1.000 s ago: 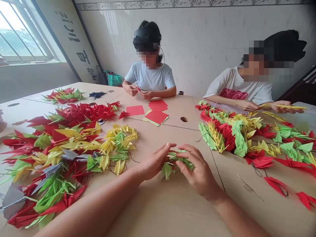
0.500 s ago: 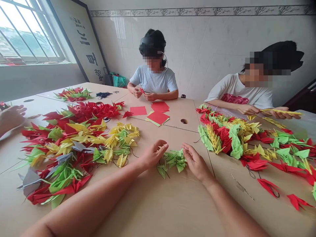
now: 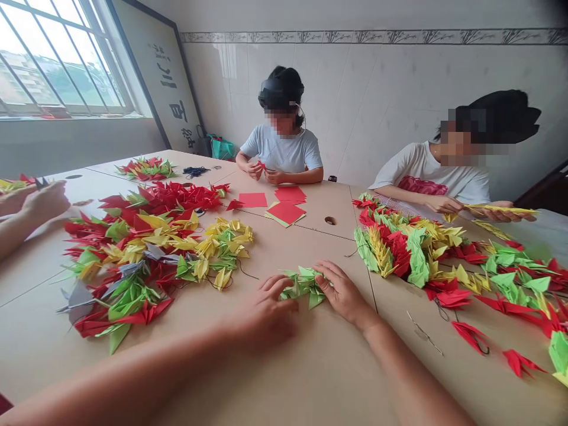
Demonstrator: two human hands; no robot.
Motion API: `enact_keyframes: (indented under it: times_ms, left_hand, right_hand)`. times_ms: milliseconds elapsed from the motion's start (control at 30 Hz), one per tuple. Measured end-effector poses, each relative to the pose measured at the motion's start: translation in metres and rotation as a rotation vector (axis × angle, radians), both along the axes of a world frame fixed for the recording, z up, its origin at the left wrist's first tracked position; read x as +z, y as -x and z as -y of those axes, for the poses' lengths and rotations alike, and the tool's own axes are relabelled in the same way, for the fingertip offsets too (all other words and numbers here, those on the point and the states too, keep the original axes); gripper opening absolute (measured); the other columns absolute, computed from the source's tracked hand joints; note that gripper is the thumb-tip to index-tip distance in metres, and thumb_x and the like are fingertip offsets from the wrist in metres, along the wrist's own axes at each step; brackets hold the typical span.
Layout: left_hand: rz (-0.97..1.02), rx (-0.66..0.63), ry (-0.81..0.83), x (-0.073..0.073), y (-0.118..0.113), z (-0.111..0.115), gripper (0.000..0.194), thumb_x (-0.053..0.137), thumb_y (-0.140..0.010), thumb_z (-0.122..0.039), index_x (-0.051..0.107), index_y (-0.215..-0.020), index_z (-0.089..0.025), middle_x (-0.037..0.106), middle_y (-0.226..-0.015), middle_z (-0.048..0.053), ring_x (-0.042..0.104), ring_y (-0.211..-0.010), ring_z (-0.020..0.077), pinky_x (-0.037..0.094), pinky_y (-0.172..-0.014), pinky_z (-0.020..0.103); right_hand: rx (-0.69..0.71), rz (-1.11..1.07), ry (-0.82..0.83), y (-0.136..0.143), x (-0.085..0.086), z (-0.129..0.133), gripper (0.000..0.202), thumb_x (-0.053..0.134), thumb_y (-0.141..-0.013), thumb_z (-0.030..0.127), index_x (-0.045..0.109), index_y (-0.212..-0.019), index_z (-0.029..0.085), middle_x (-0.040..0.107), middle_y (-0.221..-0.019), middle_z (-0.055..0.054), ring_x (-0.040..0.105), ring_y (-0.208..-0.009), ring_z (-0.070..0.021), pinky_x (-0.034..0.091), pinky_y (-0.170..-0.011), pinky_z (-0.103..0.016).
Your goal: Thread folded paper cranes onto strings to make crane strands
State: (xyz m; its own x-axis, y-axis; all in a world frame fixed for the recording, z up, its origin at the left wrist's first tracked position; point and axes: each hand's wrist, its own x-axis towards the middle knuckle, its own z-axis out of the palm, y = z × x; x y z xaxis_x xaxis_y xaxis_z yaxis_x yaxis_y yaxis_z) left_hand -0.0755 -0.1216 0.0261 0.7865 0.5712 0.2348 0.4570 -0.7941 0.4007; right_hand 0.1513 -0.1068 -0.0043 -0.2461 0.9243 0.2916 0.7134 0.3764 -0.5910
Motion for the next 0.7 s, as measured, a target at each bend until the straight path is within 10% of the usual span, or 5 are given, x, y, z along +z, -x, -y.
enact_keyframes:
  times_ms: [200, 367, 533, 700]
  left_hand:
    - [-0.022, 0.137, -0.083, -0.01, 0.007, -0.023, 0.017, 0.05, -0.079, -0.018, 0.061, -0.092, -0.02, 0.039, -0.13, 0.012, 0.028, -0.128, 0.0296, 0.033, -0.101, 0.045]
    - [-0.036, 0.16, 0.018, -0.006, 0.012, -0.036, 0.023, 0.045, -0.081, -0.017, 0.055, -0.101, -0.02, 0.034, -0.135, 0.013, 0.05, -0.111, 0.0246, 0.043, -0.091, 0.039]
    - [0.014, 0.218, 0.088, -0.01, 0.011, -0.045, 0.038, 0.049, -0.076, -0.017, 0.046, -0.114, -0.022, 0.042, -0.131, 0.012, 0.056, -0.102, 0.0228, 0.045, -0.087, 0.037]
    - [0.057, 0.262, 0.129, -0.018, 0.0, -0.062, 0.054, 0.052, -0.068, -0.01, 0.042, -0.12, -0.021, 0.062, -0.106, 0.008, 0.053, -0.103, 0.0246, 0.042, -0.089, 0.038]
  right_hand:
    - [0.068, 0.124, 0.053, 0.006, 0.021, 0.012, 0.038, 0.043, -0.088, 0.044, 0.06, -0.109, 0.018, 0.063, -0.107, -0.01, 0.056, -0.102, -0.0233, 0.044, -0.088, -0.038]
    - [0.275, 0.043, 0.43, 0.006, 0.056, 0.028, 0.044, 0.036, -0.088, 0.05, 0.067, -0.082, 0.02, 0.064, -0.073, -0.001, 0.059, -0.067, -0.0159, 0.045, -0.057, -0.024]
    - [0.195, -0.04, 0.521, 0.008, 0.06, 0.032, 0.035, 0.048, -0.083, 0.049, 0.066, -0.094, 0.021, 0.067, -0.08, -0.002, 0.06, -0.073, -0.0175, 0.046, -0.064, -0.026]
    - [0.414, -0.11, 0.75, 0.021, 0.06, 0.039, 0.023, 0.059, -0.077, 0.036, 0.068, -0.093, 0.022, 0.07, -0.083, 0.0, 0.062, -0.075, -0.0168, 0.046, -0.063, -0.023]
